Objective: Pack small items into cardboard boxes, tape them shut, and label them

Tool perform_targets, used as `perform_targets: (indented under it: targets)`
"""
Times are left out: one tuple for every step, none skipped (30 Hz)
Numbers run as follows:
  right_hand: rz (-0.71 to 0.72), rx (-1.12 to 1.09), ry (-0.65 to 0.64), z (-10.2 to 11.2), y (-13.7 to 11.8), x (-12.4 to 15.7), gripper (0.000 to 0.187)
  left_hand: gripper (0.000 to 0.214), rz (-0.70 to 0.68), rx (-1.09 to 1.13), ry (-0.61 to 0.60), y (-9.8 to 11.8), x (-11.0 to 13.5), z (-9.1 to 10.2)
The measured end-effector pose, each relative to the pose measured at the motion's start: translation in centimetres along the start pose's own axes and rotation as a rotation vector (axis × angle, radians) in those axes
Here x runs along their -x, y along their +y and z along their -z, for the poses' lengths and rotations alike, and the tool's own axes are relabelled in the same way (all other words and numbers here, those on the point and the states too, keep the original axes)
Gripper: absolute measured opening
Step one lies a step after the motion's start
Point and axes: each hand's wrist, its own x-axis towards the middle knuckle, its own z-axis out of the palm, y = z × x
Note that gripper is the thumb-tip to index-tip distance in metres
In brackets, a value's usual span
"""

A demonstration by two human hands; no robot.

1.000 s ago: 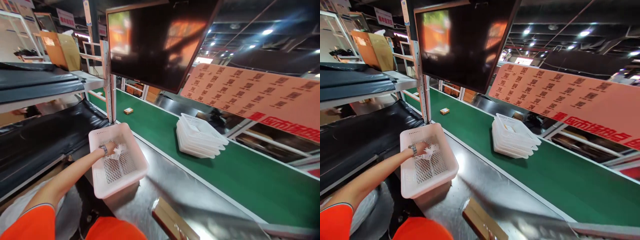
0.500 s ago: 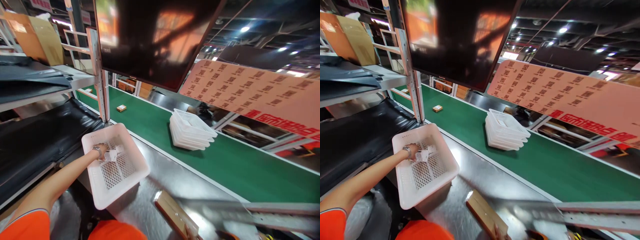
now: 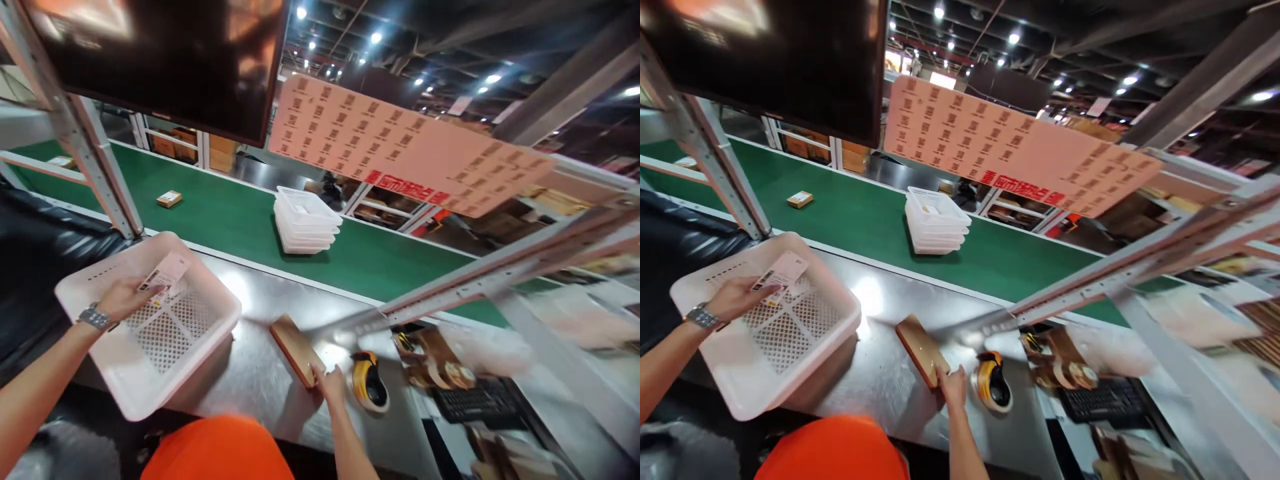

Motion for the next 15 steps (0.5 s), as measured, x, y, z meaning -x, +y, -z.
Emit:
perform_targets:
  targets:
    - [0.037, 0.005, -0.005, 0.0, 0.3, -0.1, 0.070, 0.069, -0.014, 0.118, 0.026, 1.5, 1.5, -0.6]
    - [0.088, 0.005, -0.030, -0.1, 0.5, -0.1, 0.074, 0.074, -0.024, 0.233, 0.033, 3.3, 3.2, -1.6]
    - [0.143, 0.002, -0.067, -0.2, 0.7, 0.0, 0.076, 0.073, -0.034, 0.332, 0.026, 5.3, 5.0, -3.0]
    - [0.192, 0.002, -0.105, -0.3, 0.8, 0.3, 0.078, 0.067, -0.067, 0.420, -0.004, 7.3, 6.8, -4.7]
    - [0.225, 0.005, -0.133, -0.4, 1.0, 0.7, 0.078, 0.061, -0.097, 0.507, -0.036, 9.4, 8.6, -6.7]
    - [0.235, 0.016, -0.138, -0.6, 1.2, 1.2, 0.078, 0.057, -0.108, 0.593, -0.085, 11.4, 10.2, -9.0]
    - [0.224, 0.033, -0.117, -0.8, 1.4, 1.8, 0.077, 0.055, -0.108, 0.660, -0.144, 13.3, 11.5, -11.6]
    - [0.198, 0.053, -0.082, -0.9, 1.6, 2.4, 0.077, 0.055, -0.097, 0.701, -0.200, 14.9, 12.7, -14.3]
    - [0.164, 0.074, -0.044, -1.0, 1.9, 3.1, 0.079, 0.055, -0.076, 0.720, -0.254, 16.3, 13.7, -17.0]
    - [0.130, 0.093, -0.013, -1.1, 2.1, 3.6, 0.081, 0.055, -0.065, 0.741, -0.283, 17.5, 14.5, -19.6]
    - [0.103, 0.110, 0.001, -1.0, 2.4, 4.1, 0.084, 0.054, -0.047, 0.760, -0.314, 18.5, 15.1, -22.1]
    - [0.078, 0.122, -0.010, -0.8, 2.5, 4.4, 0.086, 0.051, -0.018, 0.780, -0.333, 19.3, 15.7, -24.4]
    - [0.055, 0.121, -0.051, -0.5, 2.7, 4.7, 0.086, 0.049, 0.011, 0.800, -0.341, 20.0, 16.2, -26.4]
    - [0.027, 0.095, -0.102, 0.0, 2.8, 4.8, 0.083, 0.046, 0.043, 0.817, -0.345, 20.6, 16.6, -28.2]
    - [0.000, 0.044, -0.151, 0.5, 2.9, 4.9, 0.078, 0.044, 0.078, 0.831, -0.341, 21.1, 16.9, -29.8]
